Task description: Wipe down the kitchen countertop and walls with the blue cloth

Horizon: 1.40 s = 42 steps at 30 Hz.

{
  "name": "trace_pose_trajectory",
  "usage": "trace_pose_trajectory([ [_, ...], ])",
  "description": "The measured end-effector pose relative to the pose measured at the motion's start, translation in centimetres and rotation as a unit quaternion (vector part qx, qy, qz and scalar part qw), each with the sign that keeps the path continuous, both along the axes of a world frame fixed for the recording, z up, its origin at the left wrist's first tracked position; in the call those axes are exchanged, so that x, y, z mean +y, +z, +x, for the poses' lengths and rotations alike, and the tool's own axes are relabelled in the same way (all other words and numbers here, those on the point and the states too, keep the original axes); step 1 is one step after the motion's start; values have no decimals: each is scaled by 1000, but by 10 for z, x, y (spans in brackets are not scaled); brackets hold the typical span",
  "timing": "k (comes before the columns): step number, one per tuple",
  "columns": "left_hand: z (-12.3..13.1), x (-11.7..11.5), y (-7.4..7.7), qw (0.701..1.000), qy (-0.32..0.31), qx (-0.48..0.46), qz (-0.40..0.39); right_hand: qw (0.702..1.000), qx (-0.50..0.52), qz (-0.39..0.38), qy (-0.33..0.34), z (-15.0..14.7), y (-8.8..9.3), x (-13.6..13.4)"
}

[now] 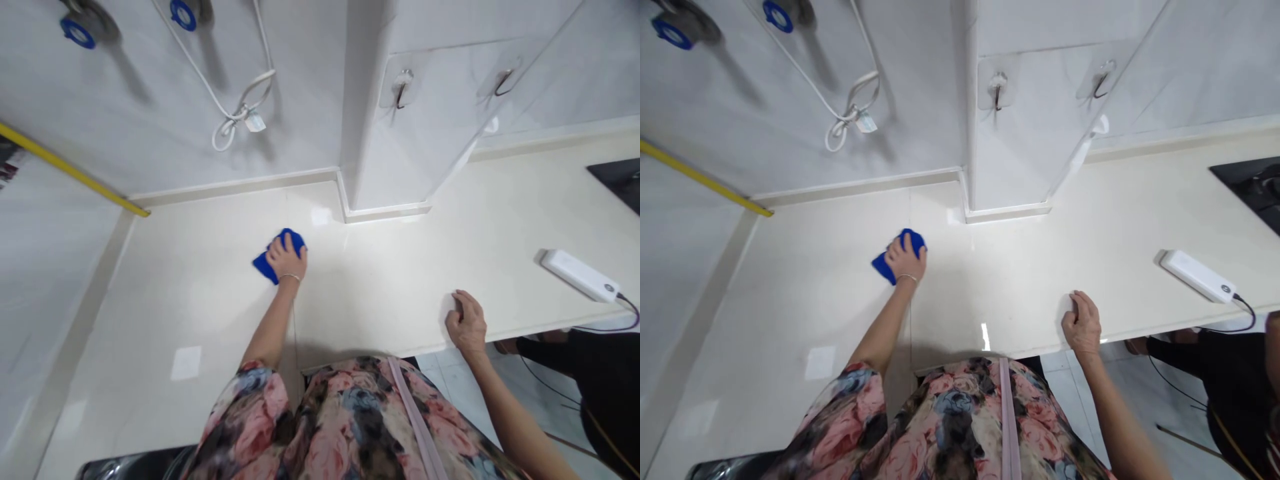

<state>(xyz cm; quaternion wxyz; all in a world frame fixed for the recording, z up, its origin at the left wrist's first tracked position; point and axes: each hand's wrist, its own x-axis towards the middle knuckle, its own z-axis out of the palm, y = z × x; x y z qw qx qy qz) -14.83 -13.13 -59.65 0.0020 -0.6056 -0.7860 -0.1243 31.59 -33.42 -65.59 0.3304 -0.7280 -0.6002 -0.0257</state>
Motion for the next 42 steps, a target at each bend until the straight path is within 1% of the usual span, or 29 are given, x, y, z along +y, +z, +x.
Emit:
trace_pose_trajectory([
  [3,68,-8,-2,993,-113,-32,-18,1000,6,9,0,-1,0,1],
  [6,124,-27,-6,977,-199,-76,-25,1000,16,19,3,-1,-2,2],
  [9,170,-59,-11,956,-272,-108,-32,999,22,23,3,-1,-3,2],
  [12,205,-102,-17,927,-357,-106,-39,999,21,25,2,0,-4,2],
  [14,218,-128,-21,900,-424,-96,-32,999,20,27,8,1,-5,2],
  [16,217,-145,-22,865,-493,-89,-23,999,20,34,15,1,-6,3],
  [17,210,-148,-22,846,-526,-89,-20,999,20,38,17,1,-6,4],
  [19,182,-146,-21,816,-570,-91,-22,999,22,42,17,0,-7,5],
  [20,162,-140,-19,811,-578,-93,-27,999,23,42,16,0,-6,5],
  [21,139,-132,-18,820,-564,-92,-32,999,24,39,16,-2,-5,6],
  [23,86,-109,-15,858,-506,-77,-48,999,26,34,13,-4,-3,7],
  [24,60,-95,-14,889,-451,-65,-52,999,27,31,9,-6,-1,8],
  [26,14,-65,-12,948,-315,-40,-37,999,30,25,1,-8,2,9],
  [27,-3,-50,-11,969,-244,-29,-19,999,33,23,-3,-9,4,10],
  [28,-15,-36,-10,984,-178,-20,6,999,35,21,-5,-9,5,9],
  [29,-23,-24,-9,992,-120,-14,28,999,38,18,-6,-10,7,9],
  [30,-27,-12,-7,996,-77,-10,44,999,41,15,-6,-10,8,8],
  [31,-27,-1,-4,997,-49,-8,52,999,44,10,-5,-11,9,6],
  [33,-19,21,1,998,-32,-10,47,999,52,4,-3,-12,9,3],
  [37,9,72,8,997,-65,-23,27,999,53,6,1,-11,7,0],
  [42,48,140,9,994,-101,-31,26,999,38,4,10,-12,6,-2],
])
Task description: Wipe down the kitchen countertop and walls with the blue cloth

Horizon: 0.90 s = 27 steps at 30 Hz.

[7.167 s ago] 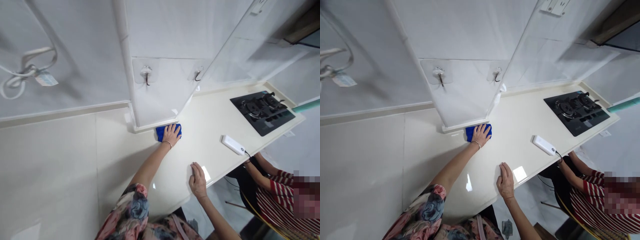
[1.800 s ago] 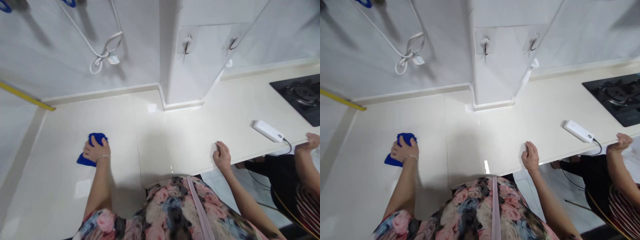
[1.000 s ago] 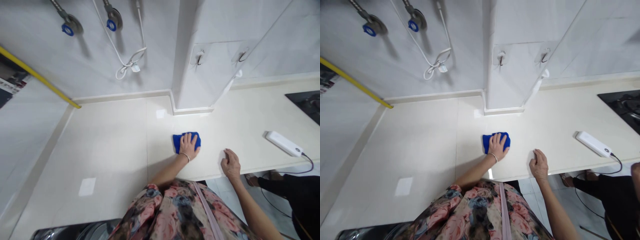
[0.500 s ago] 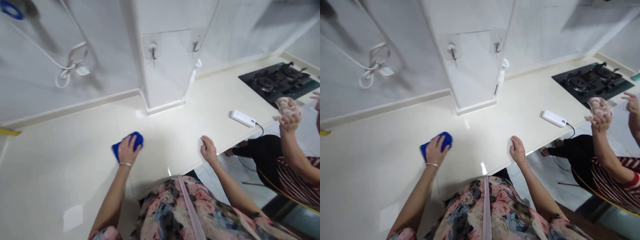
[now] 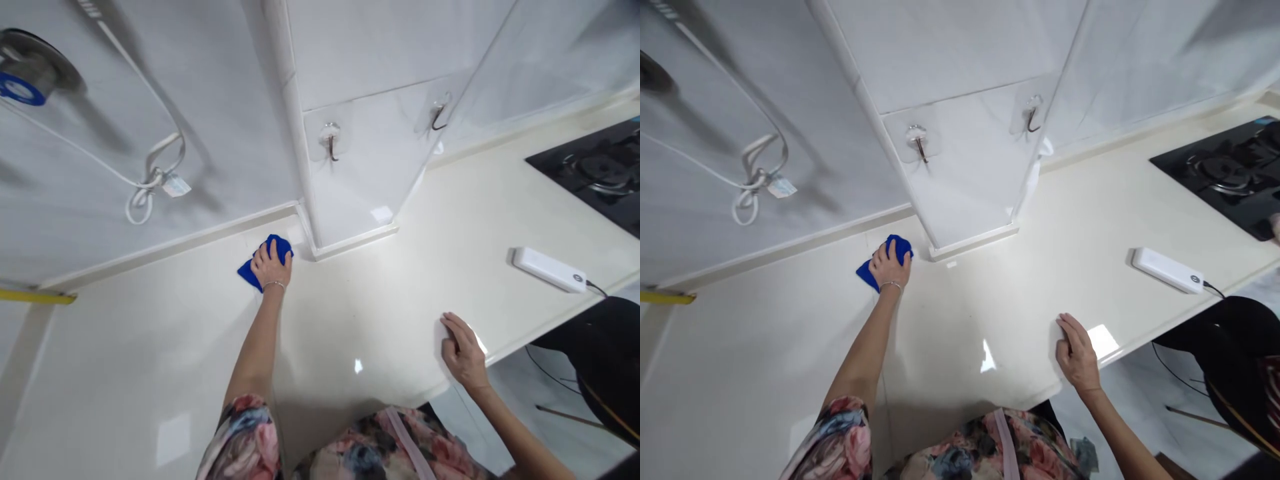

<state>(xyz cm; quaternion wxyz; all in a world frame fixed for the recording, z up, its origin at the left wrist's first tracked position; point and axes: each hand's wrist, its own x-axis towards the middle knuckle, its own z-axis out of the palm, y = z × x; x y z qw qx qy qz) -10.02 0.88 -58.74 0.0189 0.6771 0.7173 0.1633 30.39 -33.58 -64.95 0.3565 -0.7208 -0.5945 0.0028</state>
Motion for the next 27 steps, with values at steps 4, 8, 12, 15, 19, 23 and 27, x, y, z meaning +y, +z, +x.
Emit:
trace_pose_trajectory([
  [4,33,51,1,999,-44,-7,-12,1000,-6,-13,-6,-2,1,0],
  [8,52,88,2,999,-44,-3,-29,1000,-2,-25,-11,-4,2,3],
  [12,53,100,3,999,-43,2,-28,1000,3,-23,-16,-8,4,10],
  [15,51,91,4,998,-51,-2,-28,1000,2,-4,-15,-9,5,15],
  [19,50,50,0,996,-86,-19,28,1000,7,22,-14,-7,5,22],
  [23,51,-21,-7,991,-116,-10,72,999,6,51,-8,-5,1,24],
  [27,61,-86,-12,990,-126,11,62,998,12,66,-4,-3,-5,24],
])
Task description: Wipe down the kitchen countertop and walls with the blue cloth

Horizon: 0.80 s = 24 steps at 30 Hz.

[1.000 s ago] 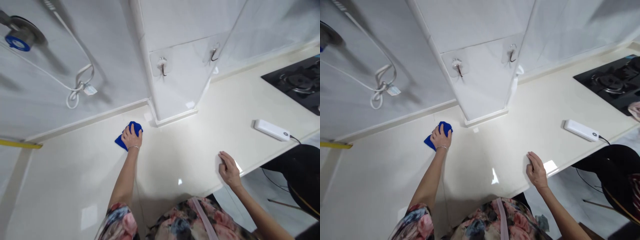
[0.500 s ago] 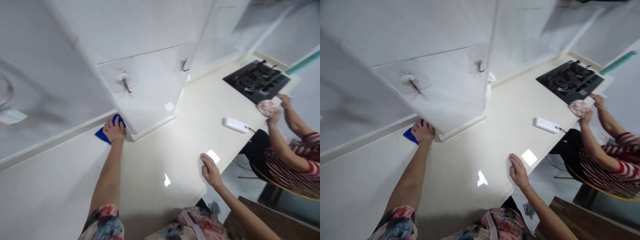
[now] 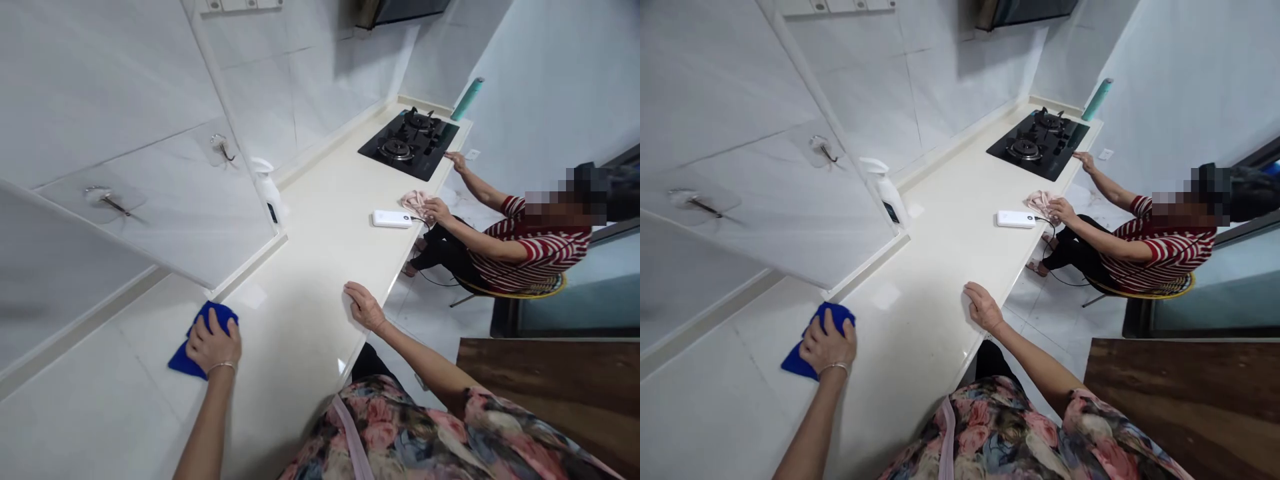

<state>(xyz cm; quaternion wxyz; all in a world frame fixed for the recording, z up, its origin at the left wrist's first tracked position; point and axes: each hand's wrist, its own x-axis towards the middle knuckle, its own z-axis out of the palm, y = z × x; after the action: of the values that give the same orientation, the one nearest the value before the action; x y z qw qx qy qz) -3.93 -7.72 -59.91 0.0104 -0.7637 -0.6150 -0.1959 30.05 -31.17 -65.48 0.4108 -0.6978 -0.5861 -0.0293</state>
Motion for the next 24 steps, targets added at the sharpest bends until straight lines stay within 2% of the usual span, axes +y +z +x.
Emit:
trace_pose_trajectory([
  [3,21,-39,-3,999,-50,12,-13,1000,7,1,2,1,-4,1],
  [7,76,-89,-7,987,-156,24,-22,1000,28,-4,1,1,-7,2],
  [11,142,-145,-9,959,-279,32,-37,999,52,0,-3,3,-9,5],
  [14,173,-174,-11,933,-355,32,-41,998,55,4,-18,4,-10,6],
  [16,178,-181,-12,925,-376,32,-40,998,59,8,-28,5,-11,5],
  [18,170,-179,-14,918,-392,33,-39,997,63,14,-30,4,-12,4],
  [21,139,-164,-15,912,-406,42,-41,997,75,22,-22,4,-13,2],
  [24,107,-138,-14,931,-359,48,-45,995,92,25,-16,3,-14,1],
])
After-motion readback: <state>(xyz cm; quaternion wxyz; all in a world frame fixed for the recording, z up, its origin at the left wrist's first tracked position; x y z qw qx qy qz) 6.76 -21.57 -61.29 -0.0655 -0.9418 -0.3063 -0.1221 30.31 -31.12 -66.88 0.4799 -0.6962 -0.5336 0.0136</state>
